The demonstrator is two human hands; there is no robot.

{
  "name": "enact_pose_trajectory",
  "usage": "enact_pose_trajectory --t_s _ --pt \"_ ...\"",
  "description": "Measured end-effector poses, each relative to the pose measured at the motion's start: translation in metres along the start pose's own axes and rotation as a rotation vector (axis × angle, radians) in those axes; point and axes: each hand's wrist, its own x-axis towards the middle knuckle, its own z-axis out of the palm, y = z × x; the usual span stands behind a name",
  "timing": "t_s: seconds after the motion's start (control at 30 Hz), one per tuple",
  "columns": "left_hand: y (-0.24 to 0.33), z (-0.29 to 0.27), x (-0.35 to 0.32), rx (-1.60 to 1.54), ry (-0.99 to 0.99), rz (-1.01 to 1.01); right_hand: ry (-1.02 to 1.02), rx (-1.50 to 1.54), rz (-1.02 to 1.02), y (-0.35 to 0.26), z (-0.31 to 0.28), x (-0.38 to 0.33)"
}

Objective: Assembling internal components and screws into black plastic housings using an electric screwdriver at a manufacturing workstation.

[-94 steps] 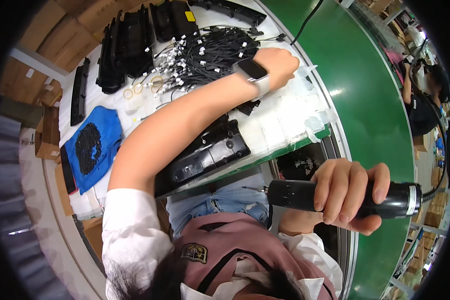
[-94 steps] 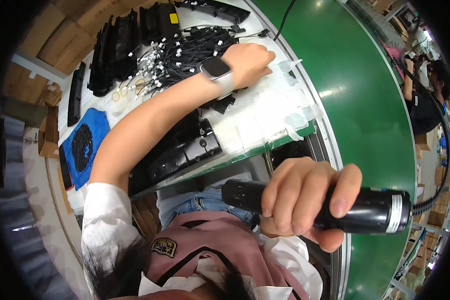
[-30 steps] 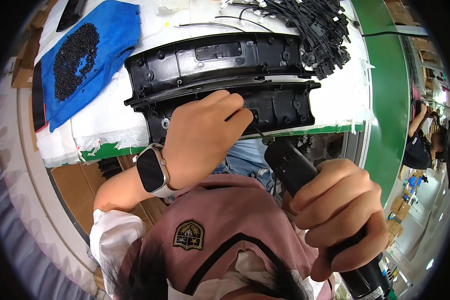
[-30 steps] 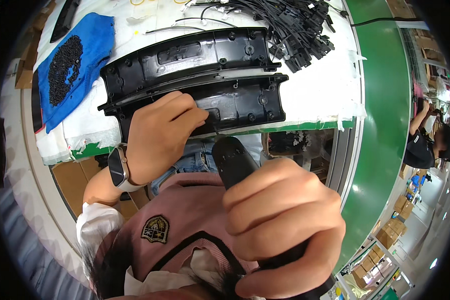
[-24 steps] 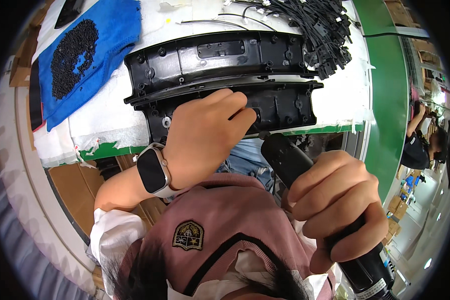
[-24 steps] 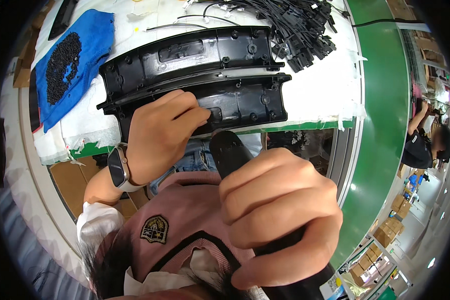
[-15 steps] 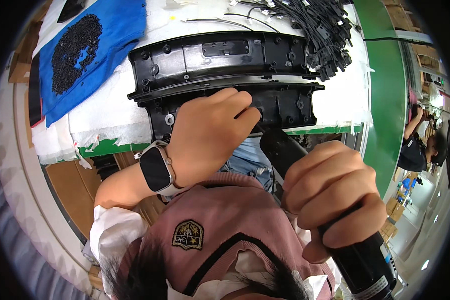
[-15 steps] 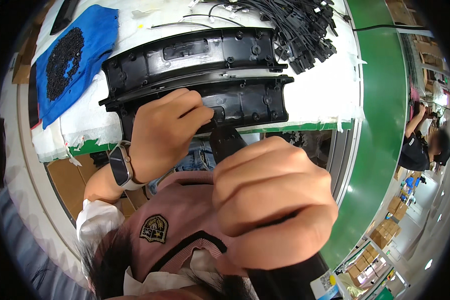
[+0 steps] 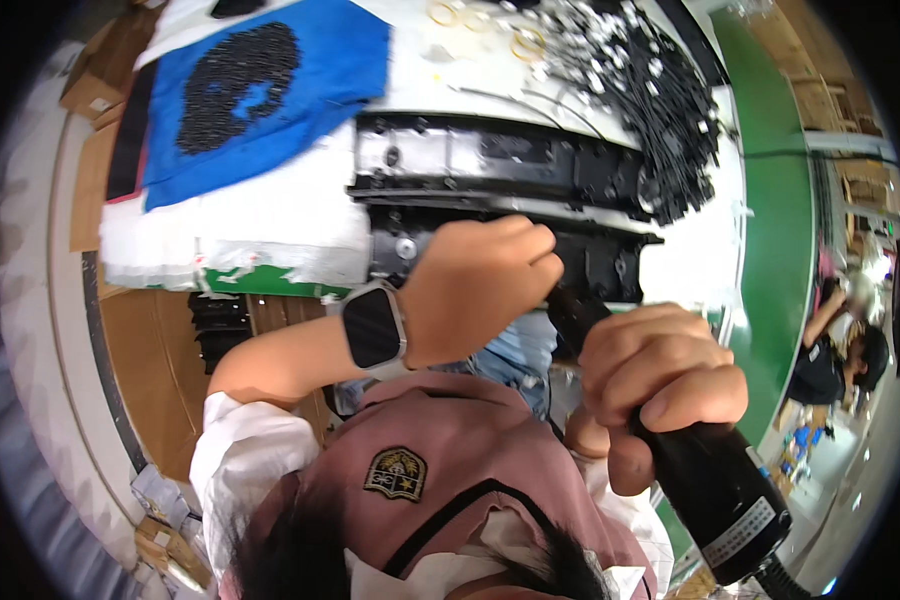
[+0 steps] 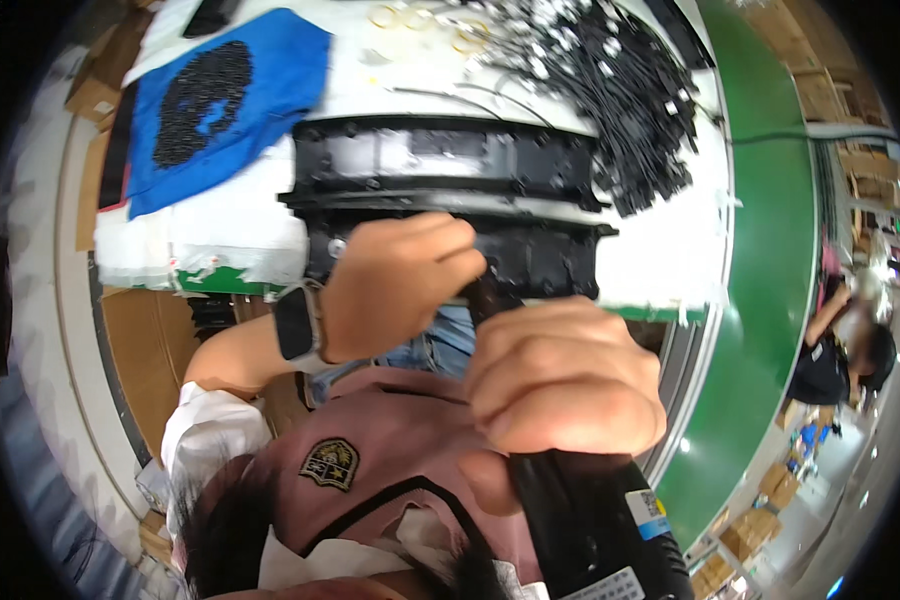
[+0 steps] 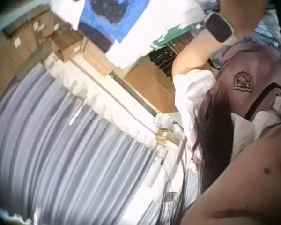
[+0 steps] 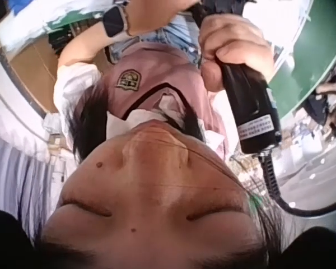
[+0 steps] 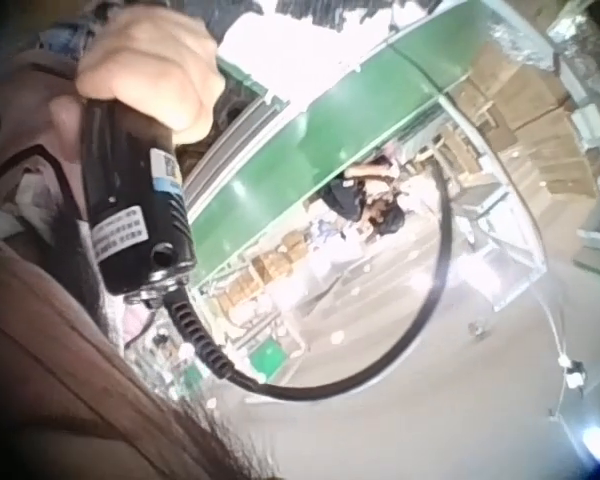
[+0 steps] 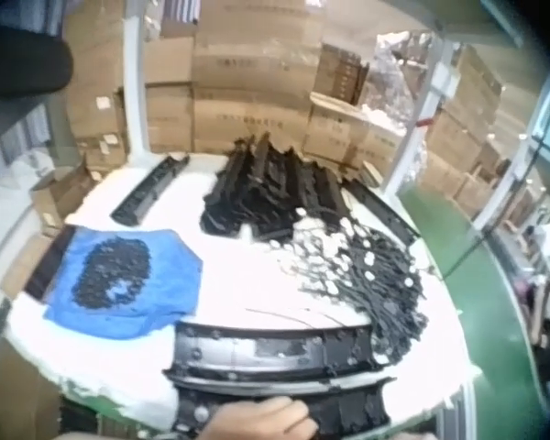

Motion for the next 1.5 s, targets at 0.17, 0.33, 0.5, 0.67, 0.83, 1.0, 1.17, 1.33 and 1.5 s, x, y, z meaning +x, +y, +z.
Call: enact_pose_trajectory --t_s 0.17,0.33,0.5,0.67,0.83,1.0,1.17,1.33,1.5 --pt "0.000 -0.018 -0.004 -0.026 -0.126 0.023 0.176 0.132 -0.145 0.000 -0.005 -0.015" --pt "-0.057 -0.097 -0.016 0.604 0.502 -0.215 0.296 0.181 -0.252 -0.010 -0.018 -0.032" --pt "-0.117 -0.142 -0.042 0.914 0.365 -0.704 0.170 0.122 -0.169 -0.008 -0.018 -0.028" --pt "-0.117 -0.139 -0.036 0.930 0.357 -0.618 0.208 0.107 -0.200 0.002 -0.005 -0.020" --pt "-0.115 -0.134 -0.030 0.996 0.514 -0.553 0.250 0.128 -0.199 0.002 -0.004 -0.021" --pt "-0.124 -0.139 -0.039 0.770 0.516 -0.547 0.225 0.150 -0.174 0.002 -0.006 -0.017" --pt "-0.095 -0.124 -0.029 -0.265 0.585 -0.607 0.161 0.192 -0.147 -0.002 -0.020 -0.015" --pt "-0.091 -0.111 -0.027 -1.065 0.644 -0.557 0.130 0.262 -0.182 0.000 -0.023 -0.001" --pt "-0.103 -0.107 -0.029 -1.623 0.720 -0.505 0.185 0.269 -0.161 0.000 -0.018 0.005"
